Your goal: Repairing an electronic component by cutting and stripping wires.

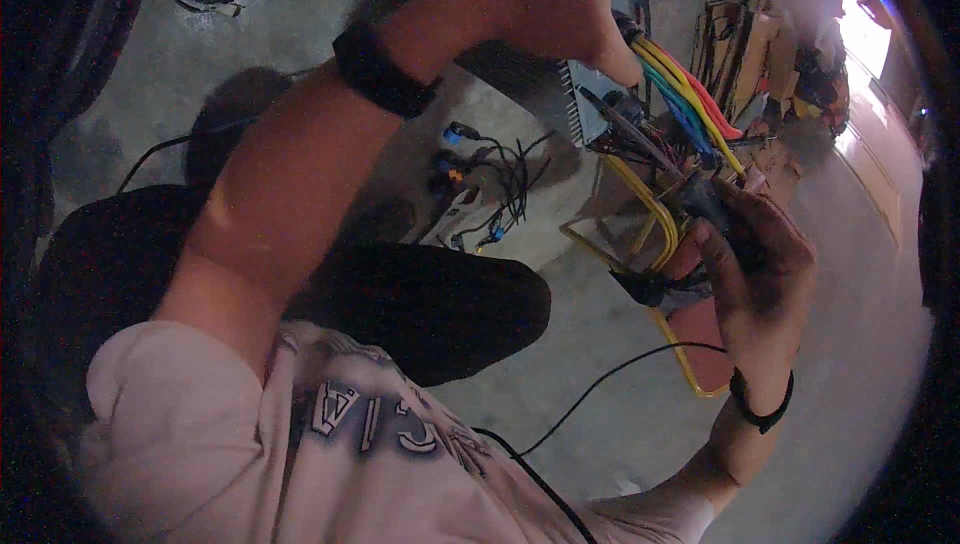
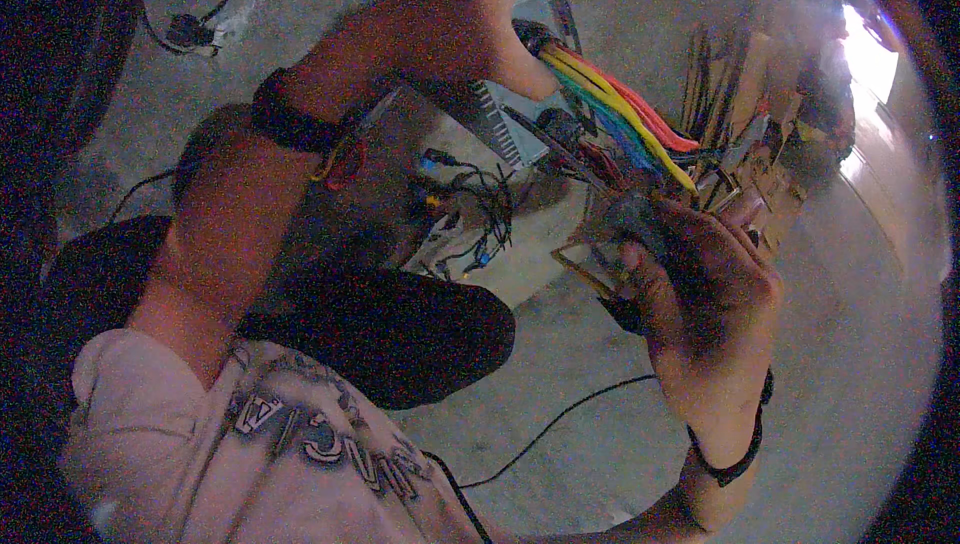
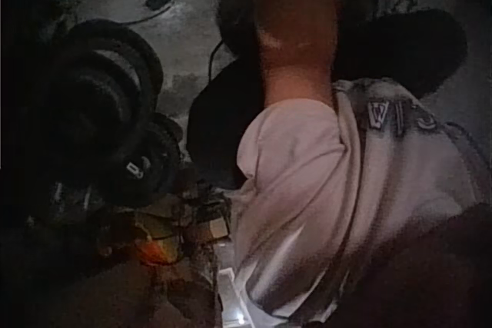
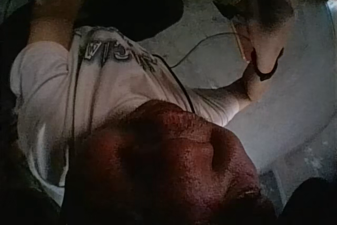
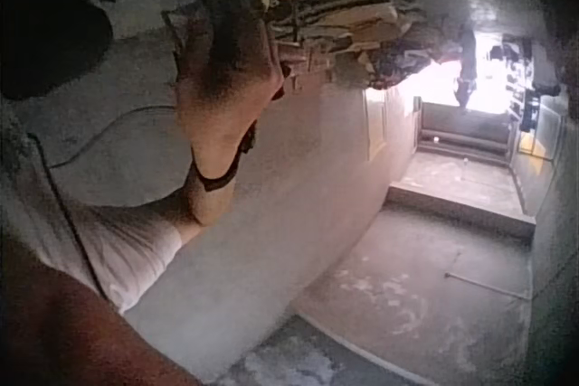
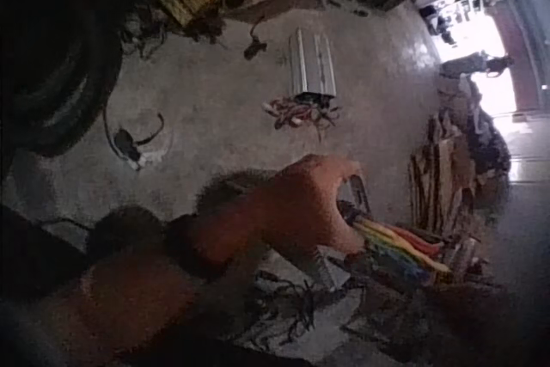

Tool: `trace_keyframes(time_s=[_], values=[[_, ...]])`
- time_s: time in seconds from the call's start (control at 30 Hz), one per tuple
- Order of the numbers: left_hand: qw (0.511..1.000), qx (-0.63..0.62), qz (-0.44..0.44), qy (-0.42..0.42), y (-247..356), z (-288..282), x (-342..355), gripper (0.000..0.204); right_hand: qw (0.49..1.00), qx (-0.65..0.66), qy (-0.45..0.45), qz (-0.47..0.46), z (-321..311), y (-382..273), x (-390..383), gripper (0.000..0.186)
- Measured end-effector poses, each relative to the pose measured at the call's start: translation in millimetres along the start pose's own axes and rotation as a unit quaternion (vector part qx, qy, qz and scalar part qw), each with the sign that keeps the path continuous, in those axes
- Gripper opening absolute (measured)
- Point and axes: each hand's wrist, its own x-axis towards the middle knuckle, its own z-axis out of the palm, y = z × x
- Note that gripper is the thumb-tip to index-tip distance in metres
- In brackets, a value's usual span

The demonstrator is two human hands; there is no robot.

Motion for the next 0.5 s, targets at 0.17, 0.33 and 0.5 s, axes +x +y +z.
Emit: trace_keyframes(time_s=[0.17, 0.33, 0.5], values=[[0.996, -0.007, -0.07, -0.054, 7, -15, 3, 0.107, 0.925, -0.304, 0.053, -0.222, -2, 9, -1, 0.047], [0.999, 0.021, -0.034, -0.025, 0, 7, 8, 0.108, 0.78, -0.52, 0.052, -0.343, -4, 7, -17, 0.05], [0.991, 0.056, -0.101, -0.073, 12, -11, 9, 0.105, 0.875, -0.372, 0.094, -0.297, 9, 14, 0, 0.038]])
